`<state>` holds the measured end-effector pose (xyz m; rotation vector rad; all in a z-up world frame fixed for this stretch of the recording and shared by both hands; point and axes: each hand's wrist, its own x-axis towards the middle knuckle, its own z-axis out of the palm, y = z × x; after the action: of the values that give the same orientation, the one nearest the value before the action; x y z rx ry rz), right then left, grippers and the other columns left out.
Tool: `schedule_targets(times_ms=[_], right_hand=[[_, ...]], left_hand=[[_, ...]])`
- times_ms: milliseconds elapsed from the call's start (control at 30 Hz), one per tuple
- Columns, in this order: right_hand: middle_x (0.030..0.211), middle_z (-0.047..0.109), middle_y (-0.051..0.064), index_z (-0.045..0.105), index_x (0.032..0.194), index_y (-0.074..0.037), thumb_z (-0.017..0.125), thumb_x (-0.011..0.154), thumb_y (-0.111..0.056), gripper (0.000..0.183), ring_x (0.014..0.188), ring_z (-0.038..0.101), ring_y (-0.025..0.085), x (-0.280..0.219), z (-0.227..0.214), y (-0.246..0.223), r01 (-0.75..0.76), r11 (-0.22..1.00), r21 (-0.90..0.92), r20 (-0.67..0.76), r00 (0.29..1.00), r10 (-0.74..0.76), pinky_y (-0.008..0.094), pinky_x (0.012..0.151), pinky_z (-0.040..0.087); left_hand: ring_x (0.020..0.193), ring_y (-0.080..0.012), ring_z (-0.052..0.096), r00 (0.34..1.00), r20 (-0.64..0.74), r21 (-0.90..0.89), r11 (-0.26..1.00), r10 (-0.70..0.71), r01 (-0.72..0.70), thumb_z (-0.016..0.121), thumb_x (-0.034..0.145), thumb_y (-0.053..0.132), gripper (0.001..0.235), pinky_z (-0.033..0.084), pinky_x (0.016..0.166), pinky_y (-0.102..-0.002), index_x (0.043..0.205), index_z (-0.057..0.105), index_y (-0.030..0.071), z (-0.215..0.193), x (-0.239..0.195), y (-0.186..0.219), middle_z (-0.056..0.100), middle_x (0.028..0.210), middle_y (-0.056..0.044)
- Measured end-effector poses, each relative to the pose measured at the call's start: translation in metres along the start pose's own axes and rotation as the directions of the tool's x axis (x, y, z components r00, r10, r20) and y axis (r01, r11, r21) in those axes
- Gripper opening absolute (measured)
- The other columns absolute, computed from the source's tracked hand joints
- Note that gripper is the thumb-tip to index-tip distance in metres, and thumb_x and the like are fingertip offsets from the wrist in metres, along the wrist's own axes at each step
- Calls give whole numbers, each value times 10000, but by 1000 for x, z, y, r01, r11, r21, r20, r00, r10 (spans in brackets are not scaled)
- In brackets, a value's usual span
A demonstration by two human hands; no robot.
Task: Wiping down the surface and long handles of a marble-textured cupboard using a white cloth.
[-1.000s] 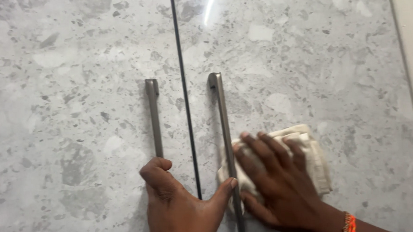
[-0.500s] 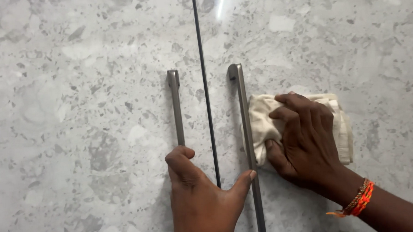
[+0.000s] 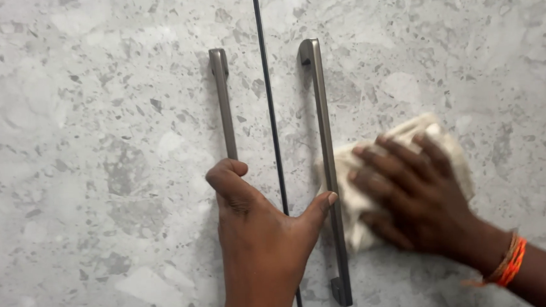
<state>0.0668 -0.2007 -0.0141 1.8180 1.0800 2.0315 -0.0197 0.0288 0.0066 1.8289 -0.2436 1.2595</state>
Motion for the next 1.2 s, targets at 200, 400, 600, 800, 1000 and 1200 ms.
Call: schedule_targets(times_ms=[200, 400, 600, 800, 1000, 1200], right_hand=[[1577, 443, 102, 485, 1456, -151, 553, 997, -426, 540, 1499, 360, 329, 26, 11, 11, -256, 964, -77, -61, 966, 252, 542, 1250, 171], [1555, 427, 125, 481, 1447, -137, 540, 943, -477, 610, 1466, 333, 335, -5, 7, -31, -163, 986, -31, -43, 986, 162, 580, 1211, 145], [1540, 430, 115, 510, 1409, -178, 590, 914, -516, 604, 1460, 326, 339, -29, 2, -35, -114, 993, 32, 17, 993, 114, 590, 1197, 134], [1525, 458, 106, 501, 1456, -175, 590, 920, -428, 600, 1461, 335, 322, 11, 8, -44, -288, 957, -25, -38, 957, 287, 585, 1199, 131], [1529, 450, 123, 486, 1481, -141, 536, 950, -377, 583, 1460, 314, 332, -6, 16, -70, -392, 920, -9, -63, 918, 390, 575, 1185, 129], [1536, 442, 130, 479, 1472, -74, 555, 903, -351, 638, 1441, 349, 334, -10, 3, -69, -281, 958, 59, -4, 959, 282, 564, 1170, 145]], left_hand=[[1071, -458, 589, 1000, 30, -18, 1000, -4, 4, 978, 596, 377, 1027, 492, 910, -511, 1259, 249, 89, 4, 0, -7, 494, 1195, -273], [1114, -502, 577, 997, -42, 15, 998, 60, -59, 1011, 578, 389, 1057, 477, 954, -517, 1221, 238, 61, 10, 2, -15, 478, 1236, -324], [1181, -519, 561, 999, -32, -25, 999, 38, -39, 998, 588, 349, 1284, 458, 1031, -486, 1447, 105, 14, 5, 0, -9, 477, 1287, -397], [1193, -492, 562, 999, -43, 35, 999, 13, -12, 1004, 527, 415, 1325, 472, 999, -462, 1472, 223, -86, 3, 2, -4, 507, 1296, -374], [1168, -499, 576, 997, -59, 51, 998, 40, -37, 1010, 533, 433, 1273, 476, 988, -469, 1396, 255, -119, 4, 2, -6, 532, 1254, -383], [1151, -478, 592, 998, 10, 69, 996, -63, 62, 995, 542, 436, 1304, 496, 974, -459, 1466, 231, -77, -1, 3, 4, 526, 1246, -363]])
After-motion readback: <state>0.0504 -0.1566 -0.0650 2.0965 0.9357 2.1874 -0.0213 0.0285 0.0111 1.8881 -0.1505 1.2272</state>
